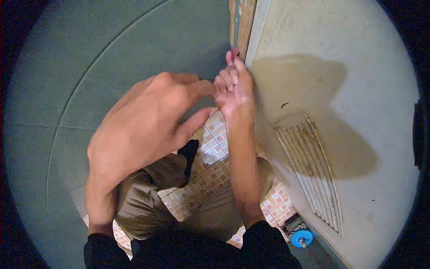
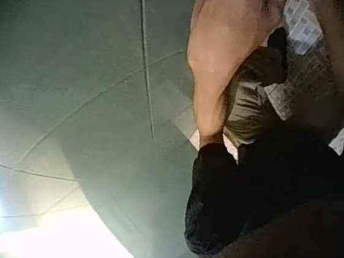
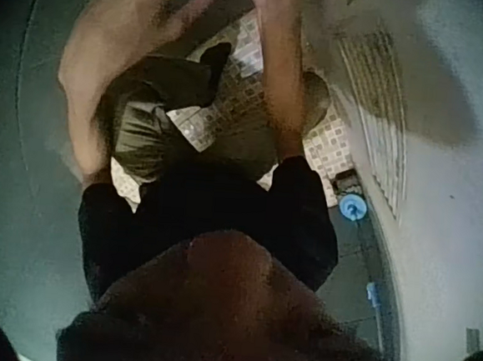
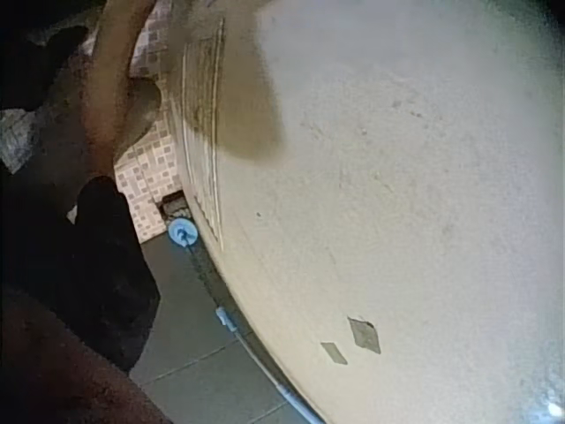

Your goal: The person is sanding a vertical wooden frame next to a tiled wall using a small piece of sandpaper.

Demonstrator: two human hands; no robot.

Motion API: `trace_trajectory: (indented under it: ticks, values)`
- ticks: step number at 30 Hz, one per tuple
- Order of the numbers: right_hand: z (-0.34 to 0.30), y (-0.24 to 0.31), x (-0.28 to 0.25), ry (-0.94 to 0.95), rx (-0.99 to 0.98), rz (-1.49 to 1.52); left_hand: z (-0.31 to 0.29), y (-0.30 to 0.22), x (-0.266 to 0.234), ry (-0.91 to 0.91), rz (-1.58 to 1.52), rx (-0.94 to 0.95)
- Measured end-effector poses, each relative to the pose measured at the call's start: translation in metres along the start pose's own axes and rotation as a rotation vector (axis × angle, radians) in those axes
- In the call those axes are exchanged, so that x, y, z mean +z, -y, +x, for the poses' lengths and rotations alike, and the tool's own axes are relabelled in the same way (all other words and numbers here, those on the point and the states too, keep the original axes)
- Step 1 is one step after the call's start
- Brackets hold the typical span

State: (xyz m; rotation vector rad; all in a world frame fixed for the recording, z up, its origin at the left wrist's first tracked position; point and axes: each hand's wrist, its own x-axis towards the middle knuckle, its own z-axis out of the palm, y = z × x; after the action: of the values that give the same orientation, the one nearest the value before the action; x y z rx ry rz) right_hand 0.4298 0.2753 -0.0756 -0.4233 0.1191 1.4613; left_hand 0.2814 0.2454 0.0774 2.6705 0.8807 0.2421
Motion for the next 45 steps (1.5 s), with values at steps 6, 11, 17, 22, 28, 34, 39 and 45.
trace_trajectory:
  ticks: [6, 11, 17, 22, 28, 34, 39, 45]
  values:
    - [0.010, -0.017, -0.005, -0.011, -0.084, -0.017, 0.002, -0.006, -0.005, 0.055, 0.027, -0.051]
    - [0.003, -0.014, -0.003, -0.052, -0.056, 0.021, -0.003, 0.004, 0.001, -0.006, 0.021, -0.011]
    - [0.003, -0.008, -0.003, 0.079, -0.094, 0.098, -0.004, 0.000, 0.000, 0.038, 0.023, -0.065]
    - [0.006, -0.017, 0.000, -0.051, -0.096, 0.060, -0.006, 0.001, -0.001, 0.034, 0.092, -0.061]
    - [-0.004, -0.004, 0.003, 0.220, -0.083, 0.147, -0.003, 0.004, 0.007, -0.023, 0.024, -0.008]
    - [0.011, -0.016, -0.007, 0.014, -0.082, 0.076, 0.001, -0.002, -0.001, 0.017, 0.051, -0.013]
    - [-0.009, 0.002, 0.007, 0.232, -0.012, 0.236, -0.003, -0.001, 0.001, 0.025, 0.031, -0.062]
    - [0.013, -0.013, -0.005, 0.021, -0.084, 0.110, -0.001, -0.002, 0.002, 0.015, 0.062, -0.031]
